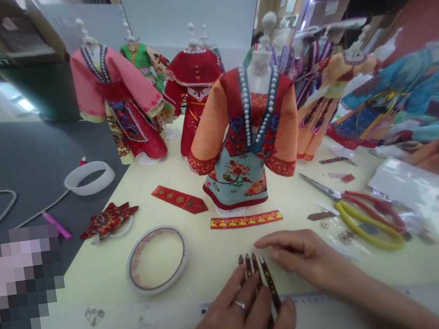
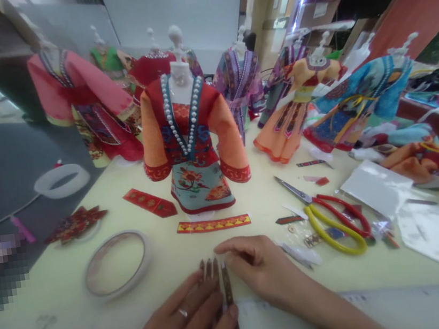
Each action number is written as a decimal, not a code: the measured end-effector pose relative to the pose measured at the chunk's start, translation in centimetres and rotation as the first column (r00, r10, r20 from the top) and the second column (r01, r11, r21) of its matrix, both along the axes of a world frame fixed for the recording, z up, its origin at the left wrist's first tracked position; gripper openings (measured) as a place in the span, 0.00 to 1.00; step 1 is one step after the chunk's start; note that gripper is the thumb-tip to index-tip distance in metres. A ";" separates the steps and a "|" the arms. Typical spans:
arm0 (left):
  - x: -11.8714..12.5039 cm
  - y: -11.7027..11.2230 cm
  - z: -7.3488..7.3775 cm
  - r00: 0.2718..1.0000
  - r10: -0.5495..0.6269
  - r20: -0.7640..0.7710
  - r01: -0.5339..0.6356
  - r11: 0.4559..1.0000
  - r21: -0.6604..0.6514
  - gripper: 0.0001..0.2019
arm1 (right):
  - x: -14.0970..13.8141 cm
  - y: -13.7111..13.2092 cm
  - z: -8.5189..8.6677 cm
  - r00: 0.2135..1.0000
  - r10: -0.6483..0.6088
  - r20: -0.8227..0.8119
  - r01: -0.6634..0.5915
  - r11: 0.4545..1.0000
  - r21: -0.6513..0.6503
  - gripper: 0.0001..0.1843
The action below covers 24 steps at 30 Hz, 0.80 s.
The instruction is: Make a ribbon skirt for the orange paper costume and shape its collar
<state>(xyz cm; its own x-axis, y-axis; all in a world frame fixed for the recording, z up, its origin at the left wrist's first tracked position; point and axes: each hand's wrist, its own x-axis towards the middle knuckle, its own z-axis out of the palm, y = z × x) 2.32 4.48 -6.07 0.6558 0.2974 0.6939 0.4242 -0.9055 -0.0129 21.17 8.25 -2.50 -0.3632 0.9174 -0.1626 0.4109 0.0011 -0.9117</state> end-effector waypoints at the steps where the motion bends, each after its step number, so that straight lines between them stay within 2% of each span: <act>1: -0.1 0.0 0.4 0.999 -0.006 -0.040 0.006 1.000 -0.007 0.13 | -0.1 0.0 0.2 1.000 0.011 -0.005 -0.011 0.998 0.066 0.11; 3: -0.3 0.1 0.9 0.996 -0.008 -0.089 0.007 1.000 -0.014 0.14 | -0.3 0.0 0.5 0.998 0.055 -0.042 -0.047 0.984 0.170 0.10; 5: -0.2 0.2 0.9 0.998 0.011 -0.069 -0.011 1.000 -0.002 0.14 | -0.4 -0.1 0.5 0.994 0.103 -0.045 -0.091 0.972 0.218 0.11; 9: 0.2 0.1 0.4 0.997 0.069 0.032 -0.070 0.997 0.039 0.14 | -0.6 -0.1 0.0 0.984 0.177 0.016 -0.177 0.966 0.191 0.13; 12: 0.3 0.0 -0.1 0.998 0.070 -0.007 -0.070 0.997 0.016 0.14 | -0.6 -0.1 -0.5 0.986 0.165 0.035 -0.168 0.973 0.157 0.14; 17: 0.6 0.0 -1.0 0.992 0.102 0.074 -0.107 0.991 0.074 0.17 | -0.6 0.0 -0.6 0.982 0.175 0.070 -0.183 0.973 0.139 0.16; 24: 0.6 -0.1 -1.6 0.991 0.095 0.097 -0.101 0.993 0.067 0.21 | -0.6 0.2 -1.1 0.977 0.172 0.127 -0.194 0.962 0.193 0.15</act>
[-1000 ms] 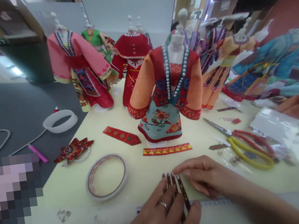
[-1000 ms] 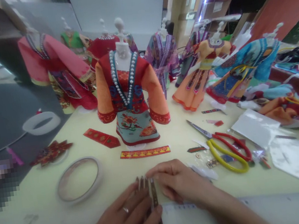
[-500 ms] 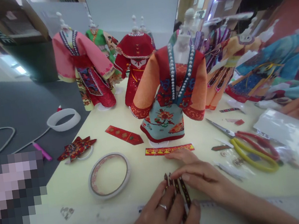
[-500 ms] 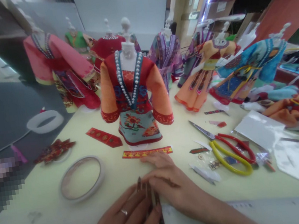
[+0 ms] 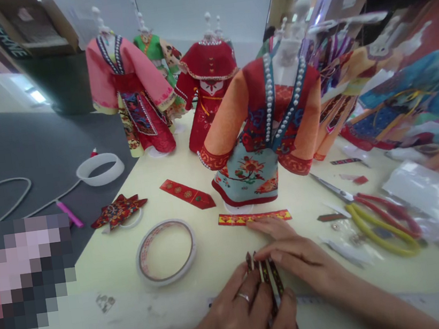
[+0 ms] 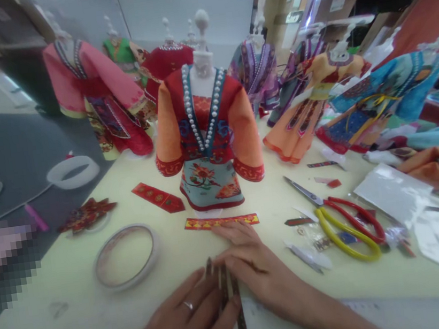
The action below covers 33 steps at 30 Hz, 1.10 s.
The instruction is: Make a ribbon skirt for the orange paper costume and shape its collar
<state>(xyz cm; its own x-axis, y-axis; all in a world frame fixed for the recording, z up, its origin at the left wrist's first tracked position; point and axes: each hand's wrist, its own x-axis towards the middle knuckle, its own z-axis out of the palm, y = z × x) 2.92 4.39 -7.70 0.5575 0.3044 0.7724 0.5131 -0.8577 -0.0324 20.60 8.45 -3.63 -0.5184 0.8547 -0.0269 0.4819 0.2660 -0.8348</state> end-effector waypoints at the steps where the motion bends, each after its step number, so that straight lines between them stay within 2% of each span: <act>1: 0.0 0.0 -0.1 1.000 0.002 0.001 -0.002 1.000 -0.003 0.21 | 0.0 0.0 -0.1 1.000 0.008 -0.005 -0.008 1.000 0.006 0.15; 13: 0.2 -0.1 -0.3 1.000 0.005 0.027 -0.004 0.999 -0.038 0.24 | 0.1 0.1 0.1 1.000 0.003 -0.001 -0.003 1.000 0.018 0.14; 19: 0.0 -0.1 -0.3 1.000 0.001 -0.019 -0.002 0.998 -0.060 0.24 | 0.0 0.0 0.2 0.999 0.037 -0.003 -0.037 0.998 0.046 0.14; 33: 0.0 0.0 -0.2 1.000 0.013 0.006 -0.012 0.998 -0.057 0.24 | -0.2 0.0 0.1 1.000 0.002 -0.013 -0.001 0.997 0.076 0.14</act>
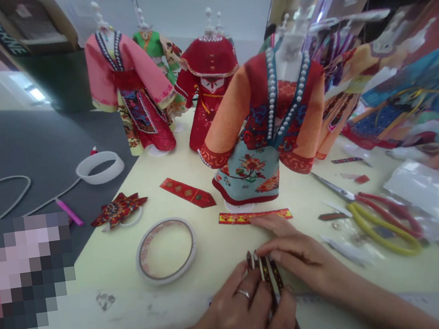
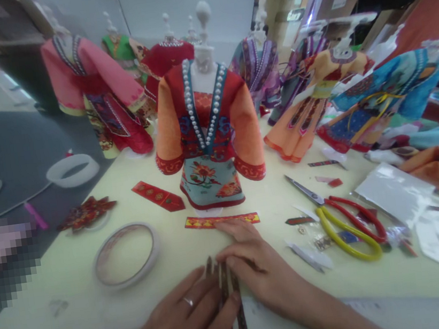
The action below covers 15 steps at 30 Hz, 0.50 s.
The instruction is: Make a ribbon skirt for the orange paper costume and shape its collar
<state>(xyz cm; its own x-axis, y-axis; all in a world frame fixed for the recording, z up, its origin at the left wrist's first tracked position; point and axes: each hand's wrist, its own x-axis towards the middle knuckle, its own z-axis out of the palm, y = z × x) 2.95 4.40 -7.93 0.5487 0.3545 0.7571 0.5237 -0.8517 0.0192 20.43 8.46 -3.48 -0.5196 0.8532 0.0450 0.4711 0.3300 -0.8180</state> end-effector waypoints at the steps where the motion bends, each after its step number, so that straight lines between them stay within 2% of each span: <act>1: 0.0 0.0 -0.1 1.000 -0.002 -0.005 0.002 1.000 0.000 0.24 | 0.0 0.0 0.0 1.000 0.000 0.003 0.000 1.000 0.009 0.14; 15: 0.0 0.0 0.1 1.000 0.003 0.001 -0.003 1.000 0.008 0.24 | 0.0 -0.3 0.3 0.997 0.006 0.079 -0.010 0.999 0.045 0.15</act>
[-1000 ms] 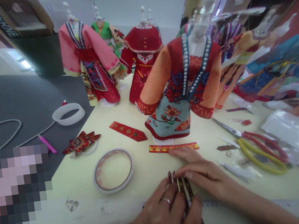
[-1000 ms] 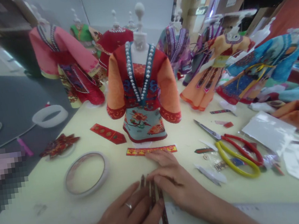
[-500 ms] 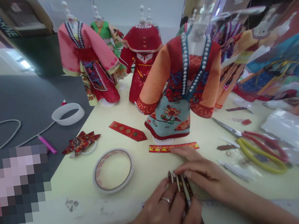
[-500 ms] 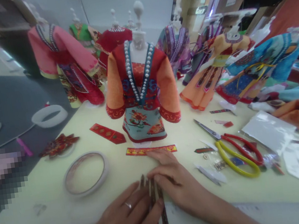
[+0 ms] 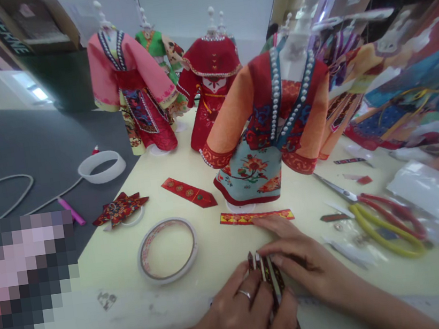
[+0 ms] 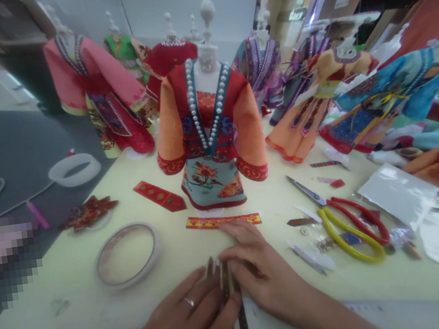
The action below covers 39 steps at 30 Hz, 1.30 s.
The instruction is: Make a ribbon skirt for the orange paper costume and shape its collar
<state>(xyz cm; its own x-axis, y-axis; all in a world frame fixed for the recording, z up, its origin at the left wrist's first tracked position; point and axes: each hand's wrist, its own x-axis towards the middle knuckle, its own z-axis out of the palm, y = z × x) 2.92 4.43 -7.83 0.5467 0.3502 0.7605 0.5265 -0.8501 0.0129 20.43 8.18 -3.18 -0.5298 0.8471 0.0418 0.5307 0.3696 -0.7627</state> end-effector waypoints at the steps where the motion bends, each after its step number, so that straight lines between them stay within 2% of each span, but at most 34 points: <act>1: 0.0 0.0 0.0 1.000 0.000 0.002 0.000 1.000 0.005 0.24 | 0.0 0.0 0.0 1.000 0.004 0.005 -0.004 1.000 0.009 0.15; 11: -0.1 0.1 0.0 1.000 0.003 -0.024 -0.003 1.000 0.018 0.25 | 0.1 0.0 -0.3 1.000 0.003 0.016 -0.004 0.999 0.044 0.15; 14: -0.3 0.1 0.8 0.999 -0.006 -0.053 0.007 1.000 0.011 0.24 | 0.0 0.0 -0.3 1.000 -0.005 0.002 0.005 0.999 0.049 0.15; 18: -0.9 0.2 2.1 0.984 -0.055 -0.168 0.046 0.997 -0.059 0.23 | -0.1 0.0 -0.1 1.000 -0.001 0.011 0.001 0.998 0.057 0.15; 22: -1.3 0.3 2.5 0.977 -0.068 -0.204 0.054 0.996 -0.073 0.23 | 0.0 0.0 -0.1 1.000 0.001 0.016 -0.003 0.997 0.077 0.15; 30: -1.1 0.2 2.5 0.983 -0.040 -0.179 0.028 0.997 -0.071 0.23 | -0.1 -0.1 -0.1 0.999 0.009 0.041 -0.013 0.995 0.102 0.16; 36: -0.6 0.3 1.0 0.996 -0.012 -0.089 0.011 1.000 -0.013 0.24 | 0.0 0.1 -0.3 0.999 0.017 0.035 -0.021 0.993 0.119 0.15; 39: -0.5 0.4 0.6 0.993 -0.025 -0.117 0.021 0.999 -0.035 0.25 | 0.0 0.1 -0.3 0.999 0.015 0.030 -0.018 0.993 0.119 0.15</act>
